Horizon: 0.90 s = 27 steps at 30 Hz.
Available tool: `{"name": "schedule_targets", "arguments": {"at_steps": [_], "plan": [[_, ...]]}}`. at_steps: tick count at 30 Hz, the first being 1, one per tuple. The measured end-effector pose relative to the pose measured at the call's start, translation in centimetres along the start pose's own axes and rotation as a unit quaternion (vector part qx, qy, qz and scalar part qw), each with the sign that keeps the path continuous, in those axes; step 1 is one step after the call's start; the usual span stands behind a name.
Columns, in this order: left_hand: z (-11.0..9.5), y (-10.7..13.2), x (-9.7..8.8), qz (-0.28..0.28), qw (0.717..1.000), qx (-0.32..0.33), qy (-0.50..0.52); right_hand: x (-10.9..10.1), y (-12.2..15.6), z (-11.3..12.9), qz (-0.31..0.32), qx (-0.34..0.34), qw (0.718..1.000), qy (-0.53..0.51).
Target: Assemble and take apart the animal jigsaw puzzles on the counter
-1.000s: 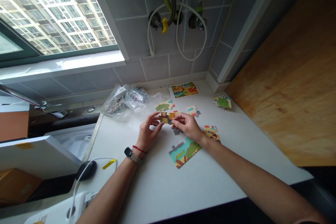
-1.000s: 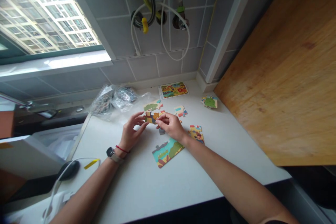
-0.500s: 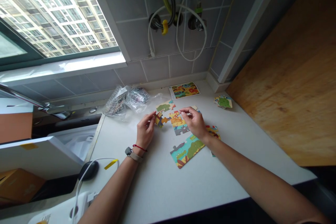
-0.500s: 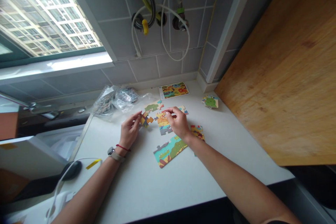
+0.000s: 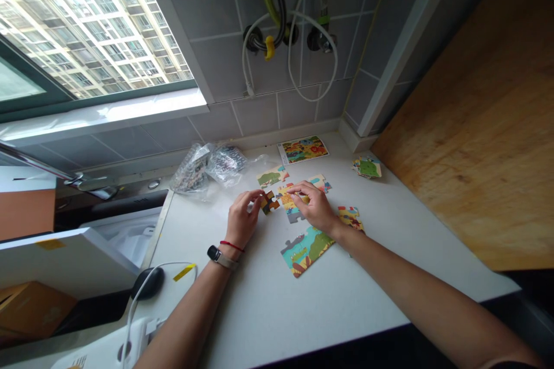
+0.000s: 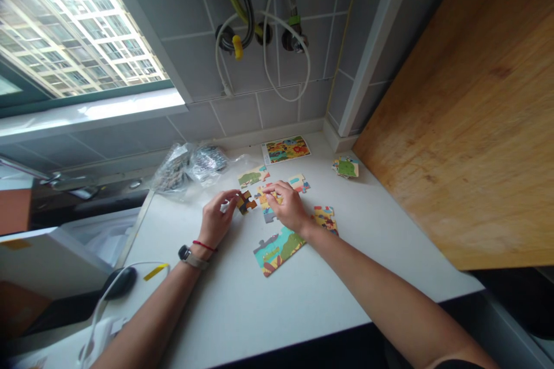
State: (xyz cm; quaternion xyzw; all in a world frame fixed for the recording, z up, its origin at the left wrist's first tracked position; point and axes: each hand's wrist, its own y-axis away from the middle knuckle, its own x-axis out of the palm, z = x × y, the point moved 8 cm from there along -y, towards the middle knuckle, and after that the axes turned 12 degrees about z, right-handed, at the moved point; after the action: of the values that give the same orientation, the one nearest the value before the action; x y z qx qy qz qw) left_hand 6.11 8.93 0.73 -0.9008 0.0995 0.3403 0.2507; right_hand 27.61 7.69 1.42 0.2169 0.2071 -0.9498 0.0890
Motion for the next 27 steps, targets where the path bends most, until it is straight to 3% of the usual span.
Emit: {"name": "schedule_targets", "arguments": {"at_steps": [8,14,17,20,24,27], "plan": [[-1.3,-0.2,-0.1,0.014,0.999,0.050,0.016,0.3,0.1,-0.1,0.008,0.011,1.000,-0.001],[-1.0,-0.1,0.1,0.017,0.999,0.037,0.009,0.1,0.0,0.1,0.008,0.012,1.000,0.013],[-0.6,-0.1,0.1,0.011,1.000,0.026,0.011,0.3,0.0,0.3,0.026,-0.004,0.998,0.064],[-0.3,-0.1,0.2,0.013,1.000,0.016,0.014,1.4,0.1,0.1,0.084,-0.021,0.985,0.151],[-0.3,-0.2,1.2,0.077,0.996,0.041,-0.004,2.8,0.4,-1.0,0.156,-0.018,0.963,0.218],[-0.2,-0.1,2.0,0.120,0.990,0.067,-0.011,3.1,0.5,-1.3,0.168,-0.015,0.960,0.222]]}}
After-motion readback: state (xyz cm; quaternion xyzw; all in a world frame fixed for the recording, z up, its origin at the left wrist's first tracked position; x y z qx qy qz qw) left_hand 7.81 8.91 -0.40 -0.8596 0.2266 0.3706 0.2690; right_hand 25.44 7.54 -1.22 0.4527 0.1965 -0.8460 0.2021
